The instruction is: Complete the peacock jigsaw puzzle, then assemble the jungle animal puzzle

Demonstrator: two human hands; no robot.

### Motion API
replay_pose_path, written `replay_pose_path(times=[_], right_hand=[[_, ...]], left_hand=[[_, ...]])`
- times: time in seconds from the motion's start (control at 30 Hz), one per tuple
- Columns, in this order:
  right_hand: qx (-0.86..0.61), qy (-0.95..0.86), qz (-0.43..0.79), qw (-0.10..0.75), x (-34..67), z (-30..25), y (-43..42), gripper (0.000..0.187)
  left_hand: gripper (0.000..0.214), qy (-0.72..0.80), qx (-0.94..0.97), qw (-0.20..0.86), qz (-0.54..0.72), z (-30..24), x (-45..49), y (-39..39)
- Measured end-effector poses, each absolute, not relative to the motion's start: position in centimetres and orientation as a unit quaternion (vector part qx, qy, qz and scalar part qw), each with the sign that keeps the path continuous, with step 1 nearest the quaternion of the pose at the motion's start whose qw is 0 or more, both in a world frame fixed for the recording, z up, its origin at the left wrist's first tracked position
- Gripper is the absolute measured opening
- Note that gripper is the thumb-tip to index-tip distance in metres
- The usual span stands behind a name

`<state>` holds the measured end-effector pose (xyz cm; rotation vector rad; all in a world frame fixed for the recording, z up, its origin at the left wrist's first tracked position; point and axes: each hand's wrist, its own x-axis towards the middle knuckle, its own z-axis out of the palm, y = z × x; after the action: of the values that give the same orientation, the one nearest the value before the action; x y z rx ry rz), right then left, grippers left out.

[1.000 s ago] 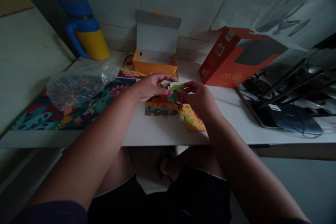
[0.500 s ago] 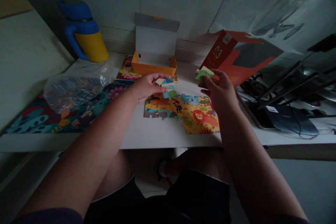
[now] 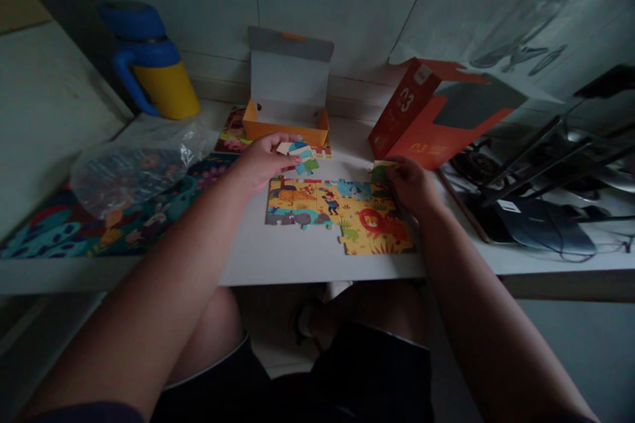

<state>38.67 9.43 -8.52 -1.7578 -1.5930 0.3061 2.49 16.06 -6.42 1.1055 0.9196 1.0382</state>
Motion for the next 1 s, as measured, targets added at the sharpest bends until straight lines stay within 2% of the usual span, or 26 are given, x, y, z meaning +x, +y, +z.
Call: replay_pose_path(times=[0.23,0.47,0.7,1.0], right_hand=[[-0.683,-0.638,0.090,0.345,39.1,-9.0,9.8,0.038],[-0.670,-0.680,0.032,0.296,38.9,-9.8,10.1,0.051],[-0.681,-0.681,-0.001,0.270,38.8,-10.3,10.3,0.034],[-0.675,-0.693,0.006,0.254,38.8,-10.1,10.3,0.032]], left_hand=[[0.050,0.387,0.501,0.631,0.448,-7.5,2.1,16.9],[0.050,0.383,0.512,0.629,0.442,-7.8,1.9,16.9],[0.051,0.382,0.510,0.633,0.441,-7.7,1.9,16.9],[0.047,0.389,0.505,0.630,0.444,-7.5,2.2,16.7]])
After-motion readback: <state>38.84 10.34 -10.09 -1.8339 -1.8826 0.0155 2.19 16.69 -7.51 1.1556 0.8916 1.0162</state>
